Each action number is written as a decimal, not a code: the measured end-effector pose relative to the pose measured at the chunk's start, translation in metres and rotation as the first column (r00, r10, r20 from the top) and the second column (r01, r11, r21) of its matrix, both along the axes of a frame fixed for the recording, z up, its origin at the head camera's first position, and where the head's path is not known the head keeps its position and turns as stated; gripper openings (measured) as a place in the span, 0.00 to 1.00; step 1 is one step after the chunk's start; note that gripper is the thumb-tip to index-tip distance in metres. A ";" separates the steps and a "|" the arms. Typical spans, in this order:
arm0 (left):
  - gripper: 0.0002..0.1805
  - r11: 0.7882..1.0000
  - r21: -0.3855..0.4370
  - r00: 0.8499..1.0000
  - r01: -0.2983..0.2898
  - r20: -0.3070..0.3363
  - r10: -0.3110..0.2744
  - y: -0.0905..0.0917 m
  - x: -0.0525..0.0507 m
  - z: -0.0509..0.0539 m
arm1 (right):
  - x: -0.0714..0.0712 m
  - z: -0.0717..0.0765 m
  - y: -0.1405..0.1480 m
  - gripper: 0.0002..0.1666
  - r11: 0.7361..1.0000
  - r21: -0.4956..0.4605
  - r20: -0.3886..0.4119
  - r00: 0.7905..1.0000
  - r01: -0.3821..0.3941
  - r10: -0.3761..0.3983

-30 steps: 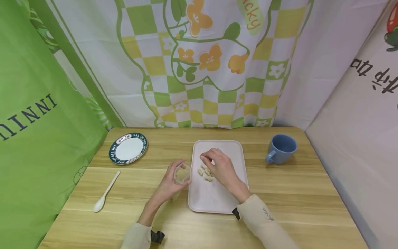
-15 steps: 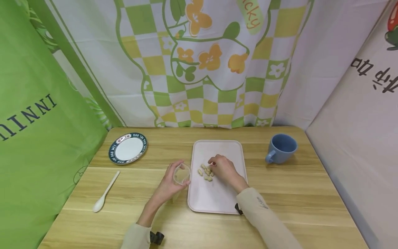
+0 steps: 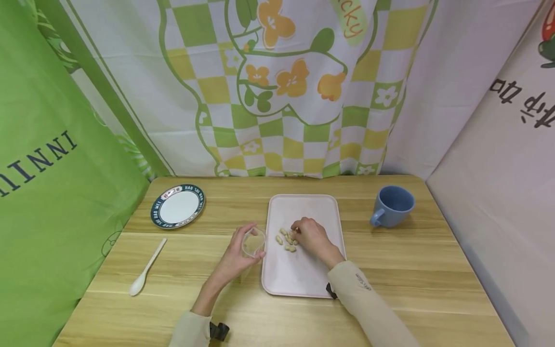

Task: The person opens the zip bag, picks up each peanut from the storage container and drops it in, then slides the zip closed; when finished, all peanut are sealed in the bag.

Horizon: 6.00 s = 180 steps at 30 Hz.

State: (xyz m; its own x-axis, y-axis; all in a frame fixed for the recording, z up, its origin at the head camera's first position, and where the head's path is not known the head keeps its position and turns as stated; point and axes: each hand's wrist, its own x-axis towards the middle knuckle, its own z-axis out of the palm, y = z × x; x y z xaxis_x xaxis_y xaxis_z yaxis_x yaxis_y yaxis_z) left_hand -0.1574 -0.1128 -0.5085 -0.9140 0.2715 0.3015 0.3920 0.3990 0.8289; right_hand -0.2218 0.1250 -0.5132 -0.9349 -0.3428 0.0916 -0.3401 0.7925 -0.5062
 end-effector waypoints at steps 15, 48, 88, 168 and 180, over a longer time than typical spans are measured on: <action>0.42 1.000 -0.004 1.000 0.007 0.006 -0.007 0.001 -0.002 0.000 | 0.004 0.005 0.004 0.05 0.997 -0.070 -0.108 0.993 0.030 -0.037; 0.42 0.999 -0.031 0.995 0.027 0.098 -0.024 0.004 -0.002 0.005 | 0.050 0.073 -0.038 0.11 0.885 -0.049 -0.478 0.789 -0.464 0.387; 0.43 0.999 -0.022 0.999 0.036 0.021 -0.035 0.004 -0.003 -0.001 | 0.009 0.005 0.000 0.03 0.994 0.008 0.141 0.984 0.105 -0.105; 0.42 1.000 -0.014 0.999 0.019 0.040 -0.018 0.006 -0.004 -0.001 | 0.002 0.000 -0.003 0.12 0.999 -0.037 0.049 0.998 -0.032 0.033; 0.42 1.000 -0.011 1.000 0.019 -0.001 -0.019 0.006 -0.004 -0.001 | 0.005 -0.001 -0.002 0.04 0.997 -0.031 0.041 0.997 -0.068 0.070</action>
State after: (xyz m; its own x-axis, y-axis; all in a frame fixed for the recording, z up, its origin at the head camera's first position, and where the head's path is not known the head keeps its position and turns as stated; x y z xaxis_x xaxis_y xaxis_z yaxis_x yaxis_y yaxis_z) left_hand -0.1619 -0.1067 -0.5092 -0.9082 0.2923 0.2995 0.4006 0.4006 0.8240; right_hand -0.2171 0.1232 -0.5142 -0.9123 -0.4044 0.0639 -0.3716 0.7524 -0.5439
